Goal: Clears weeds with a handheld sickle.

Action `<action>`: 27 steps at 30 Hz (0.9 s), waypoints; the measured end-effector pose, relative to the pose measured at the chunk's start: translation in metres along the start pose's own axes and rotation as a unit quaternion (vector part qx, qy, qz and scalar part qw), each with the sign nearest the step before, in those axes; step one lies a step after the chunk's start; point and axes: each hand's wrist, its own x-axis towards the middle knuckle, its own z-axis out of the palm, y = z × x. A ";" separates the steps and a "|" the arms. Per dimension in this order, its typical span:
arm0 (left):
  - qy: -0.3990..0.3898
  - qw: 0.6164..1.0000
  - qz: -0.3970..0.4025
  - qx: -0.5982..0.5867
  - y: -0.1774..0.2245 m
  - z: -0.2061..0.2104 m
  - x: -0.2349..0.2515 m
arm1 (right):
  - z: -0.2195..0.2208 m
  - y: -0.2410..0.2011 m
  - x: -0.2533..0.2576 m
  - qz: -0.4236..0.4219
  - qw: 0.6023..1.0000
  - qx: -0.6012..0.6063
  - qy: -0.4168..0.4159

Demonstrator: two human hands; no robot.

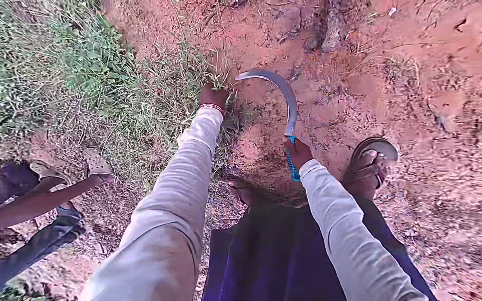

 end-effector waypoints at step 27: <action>-0.135 0.915 -0.009 0.380 -0.038 -0.033 -0.046 | 0.091 0.037 -0.073 0.018 0.989 0.124 0.080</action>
